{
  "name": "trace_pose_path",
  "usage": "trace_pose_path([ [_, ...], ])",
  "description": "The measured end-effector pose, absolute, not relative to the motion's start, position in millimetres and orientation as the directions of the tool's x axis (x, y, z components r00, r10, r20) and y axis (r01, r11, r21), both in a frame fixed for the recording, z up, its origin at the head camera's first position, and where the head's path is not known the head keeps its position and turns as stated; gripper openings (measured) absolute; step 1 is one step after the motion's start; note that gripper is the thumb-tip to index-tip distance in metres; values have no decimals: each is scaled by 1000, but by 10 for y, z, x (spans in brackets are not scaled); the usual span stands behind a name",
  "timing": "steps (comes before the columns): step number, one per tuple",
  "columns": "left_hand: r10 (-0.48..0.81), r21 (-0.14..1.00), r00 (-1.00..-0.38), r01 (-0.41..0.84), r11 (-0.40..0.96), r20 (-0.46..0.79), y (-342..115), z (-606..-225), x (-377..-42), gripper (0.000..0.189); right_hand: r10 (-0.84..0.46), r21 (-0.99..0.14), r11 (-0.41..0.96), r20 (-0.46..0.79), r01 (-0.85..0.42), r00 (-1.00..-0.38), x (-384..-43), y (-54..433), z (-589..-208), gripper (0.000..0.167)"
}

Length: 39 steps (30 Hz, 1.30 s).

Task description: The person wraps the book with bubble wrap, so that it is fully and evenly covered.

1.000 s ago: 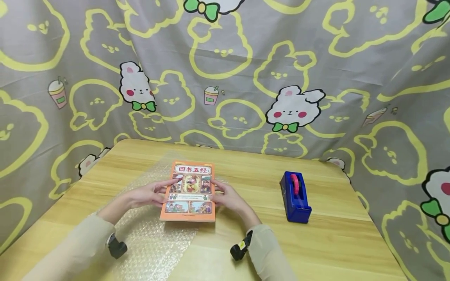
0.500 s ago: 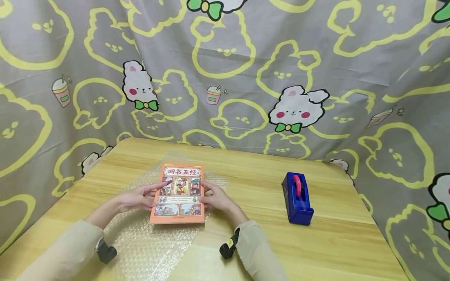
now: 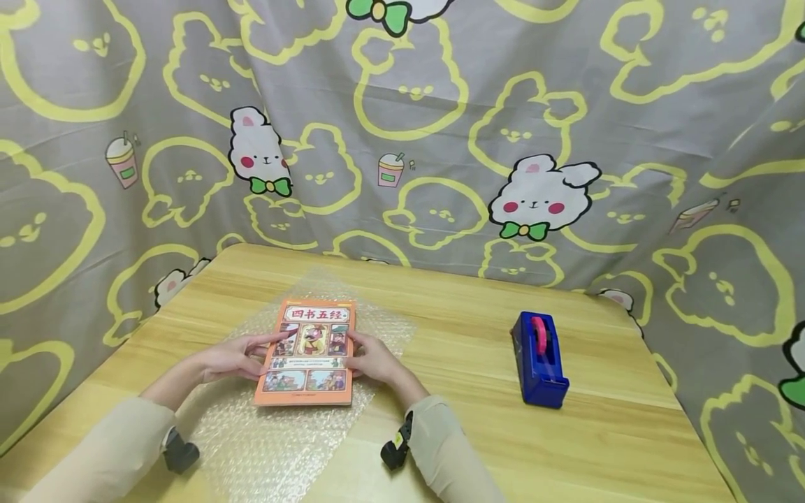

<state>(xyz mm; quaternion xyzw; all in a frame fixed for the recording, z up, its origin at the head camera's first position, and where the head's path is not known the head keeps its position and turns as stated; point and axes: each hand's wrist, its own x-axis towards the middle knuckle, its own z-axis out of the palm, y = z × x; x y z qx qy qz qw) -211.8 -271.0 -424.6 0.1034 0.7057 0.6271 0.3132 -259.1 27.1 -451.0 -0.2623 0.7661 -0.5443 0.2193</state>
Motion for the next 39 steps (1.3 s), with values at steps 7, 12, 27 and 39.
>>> trace_pose_path([
  [7, 523, 939, -785, -220, 266, -332, -2758, -4295, -2105, 82, -638, -928, 322, -66, -188, -767, -2571, 214, -4523, 62],
  [12, 522, 924, -783, -168, 345, -337, -2752, -4284, -2112, 80, -629, -918, 347, -76, -192, -774, -2571, 201, -4523, 63],
  [27, 503, 819, -789, -2, 574, -354, -2735, -4217, -2139, 74, -627, -899, 392, -106, -195, -772, -2582, 150, -4512, 64],
  [39, 522, 805, -797, 78, 588, -304, -2735, -4225, -2164, 75, -662, -896, 379, -87, -232, -744, -2436, 178, -4248, 60],
])
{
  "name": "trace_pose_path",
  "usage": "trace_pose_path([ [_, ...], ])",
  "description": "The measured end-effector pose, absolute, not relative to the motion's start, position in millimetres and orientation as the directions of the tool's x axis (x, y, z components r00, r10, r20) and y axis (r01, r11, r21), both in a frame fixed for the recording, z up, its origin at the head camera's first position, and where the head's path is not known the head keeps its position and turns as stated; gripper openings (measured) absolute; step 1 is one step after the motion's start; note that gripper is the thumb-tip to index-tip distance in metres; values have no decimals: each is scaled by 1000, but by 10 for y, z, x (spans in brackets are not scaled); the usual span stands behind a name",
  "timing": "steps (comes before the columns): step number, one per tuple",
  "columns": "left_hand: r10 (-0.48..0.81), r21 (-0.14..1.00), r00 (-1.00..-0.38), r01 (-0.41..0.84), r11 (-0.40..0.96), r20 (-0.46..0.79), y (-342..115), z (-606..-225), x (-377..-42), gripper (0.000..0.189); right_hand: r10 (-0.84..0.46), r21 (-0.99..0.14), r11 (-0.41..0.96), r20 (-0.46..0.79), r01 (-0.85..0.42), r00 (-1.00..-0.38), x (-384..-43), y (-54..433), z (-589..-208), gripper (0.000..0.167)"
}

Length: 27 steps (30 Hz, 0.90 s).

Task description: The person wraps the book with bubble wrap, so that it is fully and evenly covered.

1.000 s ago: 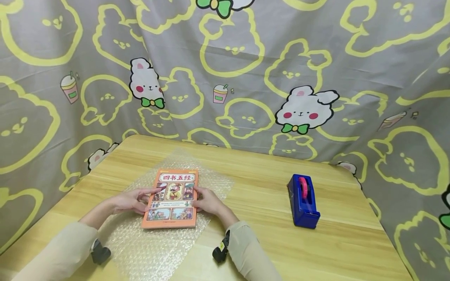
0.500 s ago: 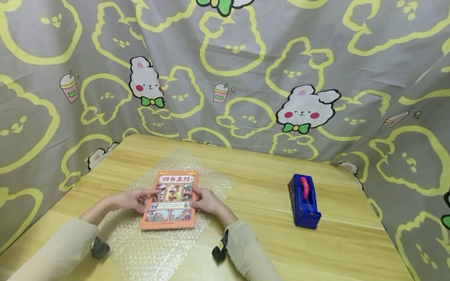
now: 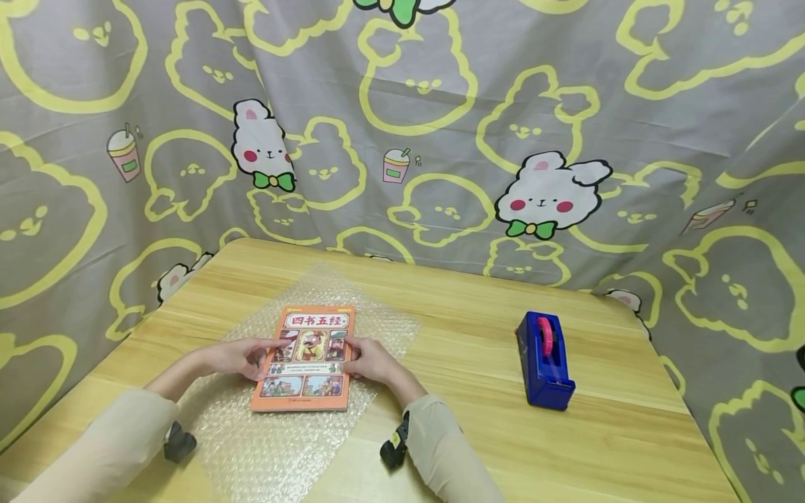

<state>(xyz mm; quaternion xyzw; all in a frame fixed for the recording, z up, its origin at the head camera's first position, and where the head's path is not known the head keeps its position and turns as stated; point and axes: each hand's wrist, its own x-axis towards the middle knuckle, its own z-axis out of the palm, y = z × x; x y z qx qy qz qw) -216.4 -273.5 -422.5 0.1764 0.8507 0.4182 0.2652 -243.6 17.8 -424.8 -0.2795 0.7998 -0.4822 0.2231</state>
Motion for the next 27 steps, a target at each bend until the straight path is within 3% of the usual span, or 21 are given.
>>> trace_pose_path([
  [6, 539, 793, -793, 121, 597, -284, -2738, -4240, -2164, 75, -663, -889, 390, -89, -241, -743, -2377, 193, -4151, 60],
  [13, 537, 786, -797, 134, 604, -277, -2730, -4224, -2165, 76, -647, -887, 398, -92, -232, -757, -2571, 187, -4512, 65],
  [23, 546, 779, -781, 126, 615, -304, -2719, -4172, -2131, 74, -654, -898, 384, -100, -215, -750, -2569, 203, -4541, 67],
  [27, 569, 750, -779, 206, 629, -263, -2740, -4179, -2108, 71, -647, -890, 398, -100, -224, -756, -2564, 183, -4535, 66],
])
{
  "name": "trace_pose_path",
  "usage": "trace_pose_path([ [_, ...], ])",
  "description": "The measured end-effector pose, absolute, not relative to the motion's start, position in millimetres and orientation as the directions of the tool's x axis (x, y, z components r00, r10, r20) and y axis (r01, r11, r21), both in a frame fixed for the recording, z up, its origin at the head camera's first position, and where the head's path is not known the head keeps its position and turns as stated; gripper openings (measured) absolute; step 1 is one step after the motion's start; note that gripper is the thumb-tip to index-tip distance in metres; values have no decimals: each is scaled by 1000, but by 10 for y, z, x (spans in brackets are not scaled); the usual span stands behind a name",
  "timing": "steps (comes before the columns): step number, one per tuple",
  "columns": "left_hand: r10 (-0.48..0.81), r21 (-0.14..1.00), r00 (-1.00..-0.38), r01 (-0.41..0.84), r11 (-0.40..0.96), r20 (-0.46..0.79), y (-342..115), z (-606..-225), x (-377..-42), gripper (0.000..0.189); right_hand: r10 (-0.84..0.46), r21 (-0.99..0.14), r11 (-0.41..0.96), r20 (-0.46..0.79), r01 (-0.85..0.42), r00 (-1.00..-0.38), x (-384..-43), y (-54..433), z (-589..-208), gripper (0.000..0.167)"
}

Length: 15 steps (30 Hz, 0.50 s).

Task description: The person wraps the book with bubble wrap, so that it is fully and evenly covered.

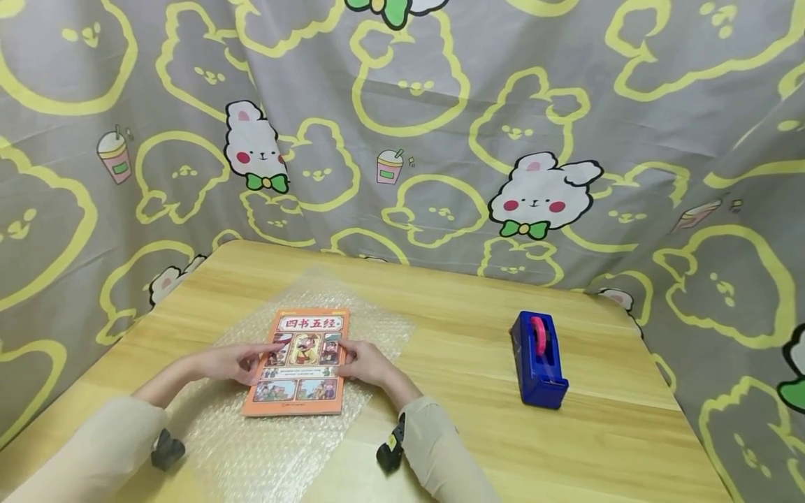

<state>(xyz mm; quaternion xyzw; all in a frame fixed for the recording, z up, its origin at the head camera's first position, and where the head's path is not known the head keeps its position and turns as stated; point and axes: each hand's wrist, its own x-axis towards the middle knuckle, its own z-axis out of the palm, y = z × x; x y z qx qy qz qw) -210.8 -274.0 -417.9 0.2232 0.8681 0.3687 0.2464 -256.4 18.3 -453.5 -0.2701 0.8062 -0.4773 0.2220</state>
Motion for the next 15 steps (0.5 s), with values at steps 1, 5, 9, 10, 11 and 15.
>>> trace_pose_path([
  [1, 575, 738, -778, 230, 635, -252, -2745, -4178, -2104, 71, -644, -885, 407, -103, -227, -758, -2565, 180, -4530, 66],
  [5, 569, 699, -784, 263, 665, -247, -2784, -4161, -2070, 72, -643, -875, 415, -90, -248, -760, -2575, 172, -4523, 66],
  [9, 541, 682, -801, 245, 689, -258, -2826, -4185, -2015, 81, -645, -871, 421, -91, -253, -759, -2568, 164, -4539, 67],
  [10, 535, 675, -806, 248, 695, -254, -2831, -4193, -2012, 83, -645, -868, 427, -96, -253, -758, -2569, 164, -4533, 67],
  [11, 523, 663, -814, 248, 706, -253, -2834, -4201, -2011, 86, -646, -866, 432, -102, -252, -756, -2569, 164, -4526, 68],
  [15, 485, 627, -838, 240, 741, -252, -2810, -4227, -2028, 92, -656, -878, 422, -124, -226, -744, -2561, 182, -4497, 70],
])
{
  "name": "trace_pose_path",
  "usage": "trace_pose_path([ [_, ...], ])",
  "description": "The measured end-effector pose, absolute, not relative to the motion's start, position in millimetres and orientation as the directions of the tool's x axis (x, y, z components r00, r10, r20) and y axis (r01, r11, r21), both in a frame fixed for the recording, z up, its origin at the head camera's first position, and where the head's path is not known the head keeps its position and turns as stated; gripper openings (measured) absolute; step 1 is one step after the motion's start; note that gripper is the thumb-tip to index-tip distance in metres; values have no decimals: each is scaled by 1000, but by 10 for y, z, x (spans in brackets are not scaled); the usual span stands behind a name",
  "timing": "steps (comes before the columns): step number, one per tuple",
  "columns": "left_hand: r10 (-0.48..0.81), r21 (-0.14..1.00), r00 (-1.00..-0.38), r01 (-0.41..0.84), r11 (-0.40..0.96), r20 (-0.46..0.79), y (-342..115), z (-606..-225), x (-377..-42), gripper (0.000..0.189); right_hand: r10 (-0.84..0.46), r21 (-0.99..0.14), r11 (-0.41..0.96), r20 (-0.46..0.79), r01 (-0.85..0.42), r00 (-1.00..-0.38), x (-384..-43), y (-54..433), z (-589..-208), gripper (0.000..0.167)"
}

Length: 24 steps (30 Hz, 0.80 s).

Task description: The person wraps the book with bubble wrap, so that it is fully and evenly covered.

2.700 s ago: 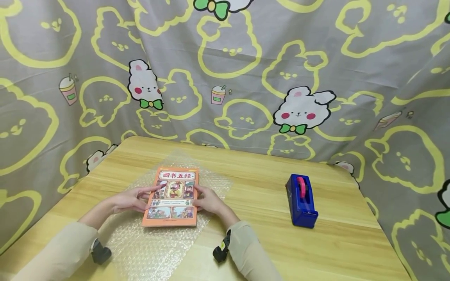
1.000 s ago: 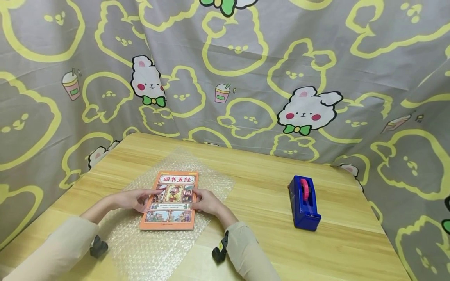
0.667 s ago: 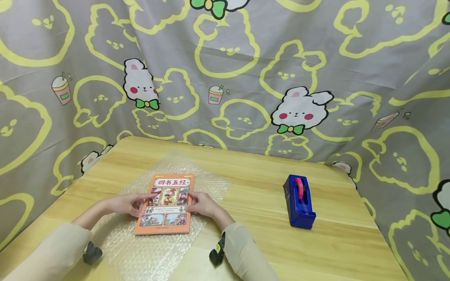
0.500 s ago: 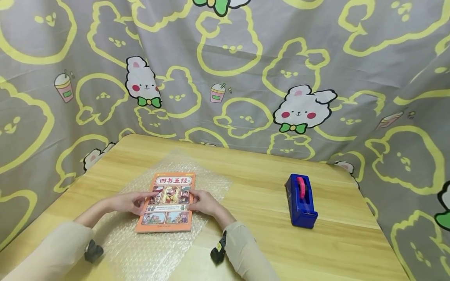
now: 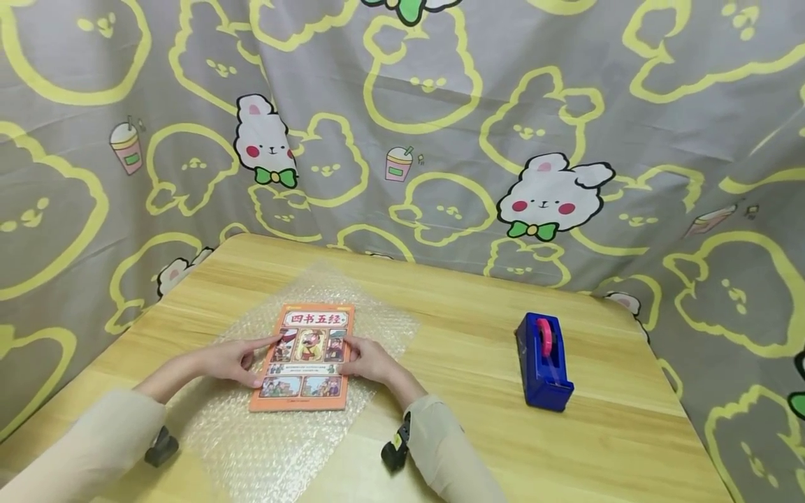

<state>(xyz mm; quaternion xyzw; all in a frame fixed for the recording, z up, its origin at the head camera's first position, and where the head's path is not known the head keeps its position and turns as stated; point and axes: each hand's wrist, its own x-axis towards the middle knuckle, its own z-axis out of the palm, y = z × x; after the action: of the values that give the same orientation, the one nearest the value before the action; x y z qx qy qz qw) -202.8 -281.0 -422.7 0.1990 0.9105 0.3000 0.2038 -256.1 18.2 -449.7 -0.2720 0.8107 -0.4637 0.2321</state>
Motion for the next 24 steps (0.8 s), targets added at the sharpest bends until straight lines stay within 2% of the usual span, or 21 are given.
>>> trace_pose_path([
  [8, 451, 593, -843, 210, 777, -293, -2759, -4211, -2011, 97, -704, -912, 371, -152, -176, -694, -2493, 253, -4427, 73],
  [12, 431, 590, -847, 185, 786, -310, -2736, -4216, -2005, 97, -758, -897, 377, -156, -230, -634, -2397, 345, -4371, 72],
  [17, 431, 610, -849, 173, 773, -305, -2724, -4239, -2001, 96, -783, -839, 441, -186, -319, -594, -2210, 493, -4303, 71],
  [24, 462, 615, -841, 211, 760, -283, -2739, -4241, -2007, 96, -831, -850, 421, -222, -316, -511, -1992, 622, -4266, 68],
])
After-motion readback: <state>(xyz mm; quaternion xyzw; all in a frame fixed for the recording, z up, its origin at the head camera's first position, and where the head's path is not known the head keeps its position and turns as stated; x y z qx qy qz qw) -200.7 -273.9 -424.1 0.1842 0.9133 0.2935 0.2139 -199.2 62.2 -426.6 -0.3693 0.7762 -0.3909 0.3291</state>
